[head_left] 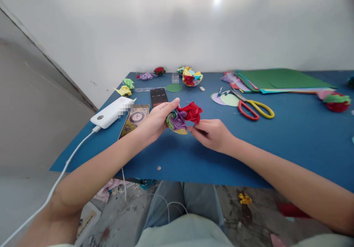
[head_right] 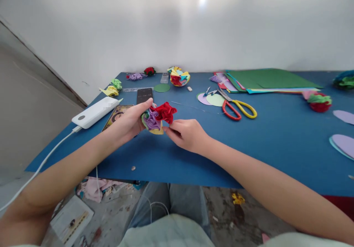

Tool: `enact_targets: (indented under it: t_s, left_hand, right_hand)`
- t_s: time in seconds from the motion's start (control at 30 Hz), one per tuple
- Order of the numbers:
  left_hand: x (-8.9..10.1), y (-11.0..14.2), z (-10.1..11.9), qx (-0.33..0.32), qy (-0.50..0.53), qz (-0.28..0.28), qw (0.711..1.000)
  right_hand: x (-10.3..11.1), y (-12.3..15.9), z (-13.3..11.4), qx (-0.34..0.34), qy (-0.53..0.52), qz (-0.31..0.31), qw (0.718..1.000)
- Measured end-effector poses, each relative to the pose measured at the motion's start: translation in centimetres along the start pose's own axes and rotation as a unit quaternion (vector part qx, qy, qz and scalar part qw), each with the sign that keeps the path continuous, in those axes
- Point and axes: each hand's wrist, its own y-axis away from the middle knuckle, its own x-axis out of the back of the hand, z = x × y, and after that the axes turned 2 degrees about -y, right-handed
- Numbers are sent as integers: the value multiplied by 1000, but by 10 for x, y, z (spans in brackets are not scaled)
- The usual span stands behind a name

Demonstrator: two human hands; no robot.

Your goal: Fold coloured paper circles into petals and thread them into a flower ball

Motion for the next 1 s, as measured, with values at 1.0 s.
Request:
enact_targets:
  t_s: [1.0]
  left_hand:
    - [-12,12,-16,-242,-290,54,924]
  right_hand:
    - [8,-4,-9,107,139,138,975]
